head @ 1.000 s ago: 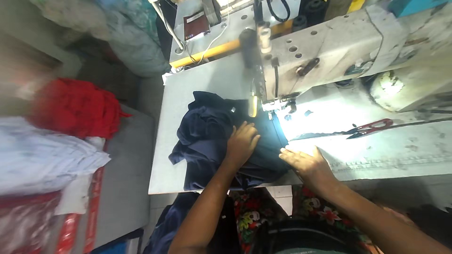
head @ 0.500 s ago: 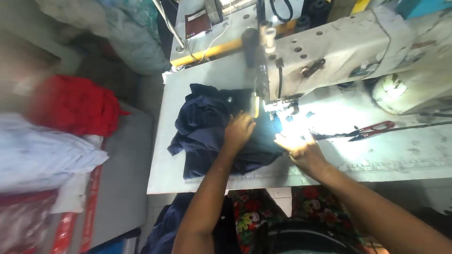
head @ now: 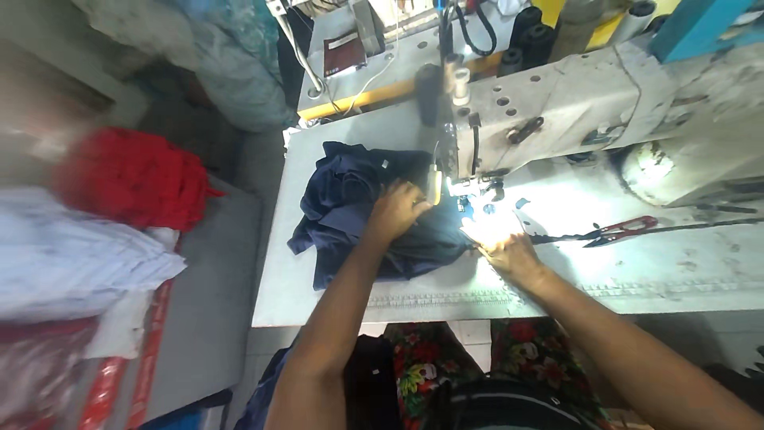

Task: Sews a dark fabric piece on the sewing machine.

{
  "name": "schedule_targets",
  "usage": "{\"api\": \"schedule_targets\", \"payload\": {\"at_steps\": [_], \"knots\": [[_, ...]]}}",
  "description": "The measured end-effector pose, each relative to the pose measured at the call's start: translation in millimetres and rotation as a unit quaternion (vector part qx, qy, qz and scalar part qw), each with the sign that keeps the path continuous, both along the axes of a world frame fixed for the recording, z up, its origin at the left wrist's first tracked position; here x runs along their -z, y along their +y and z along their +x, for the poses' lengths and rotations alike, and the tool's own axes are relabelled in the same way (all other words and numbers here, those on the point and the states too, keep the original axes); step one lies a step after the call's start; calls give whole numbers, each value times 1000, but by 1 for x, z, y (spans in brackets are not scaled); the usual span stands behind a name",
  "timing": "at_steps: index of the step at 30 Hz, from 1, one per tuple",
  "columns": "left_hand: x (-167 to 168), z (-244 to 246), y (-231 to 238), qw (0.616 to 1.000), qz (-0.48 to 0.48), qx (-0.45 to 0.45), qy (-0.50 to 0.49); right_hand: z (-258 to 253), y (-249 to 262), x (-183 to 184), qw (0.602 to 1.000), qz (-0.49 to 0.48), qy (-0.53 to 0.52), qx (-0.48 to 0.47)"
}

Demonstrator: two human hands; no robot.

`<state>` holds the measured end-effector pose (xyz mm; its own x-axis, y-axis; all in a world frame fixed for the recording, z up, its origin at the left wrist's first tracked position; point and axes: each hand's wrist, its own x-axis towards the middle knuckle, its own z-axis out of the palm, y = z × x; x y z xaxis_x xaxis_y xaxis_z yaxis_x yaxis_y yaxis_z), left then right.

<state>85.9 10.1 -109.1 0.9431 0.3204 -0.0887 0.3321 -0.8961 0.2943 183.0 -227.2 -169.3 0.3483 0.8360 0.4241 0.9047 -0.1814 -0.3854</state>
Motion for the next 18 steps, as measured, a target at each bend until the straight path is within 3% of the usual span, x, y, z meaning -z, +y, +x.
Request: {"api": "schedule_targets", "payload": {"at_steps": [7, 10, 15, 18], "knots": [[-31, -33, -3, 991, 72, 113, 29, 6, -3, 0, 998, -23, 55, -22], [-34, -47, -4, 980, 96, 162, -56, 12, -5, 0, 996, -18, 83, -41], [-62, -69, -46, 974, -70, 169, -130, 15, -13, -11, 987, -40, 114, -102], [-72, -79, -93, 953, -155, 223, -130, 10, -21, -15, 985, -2, 80, -154]]}}
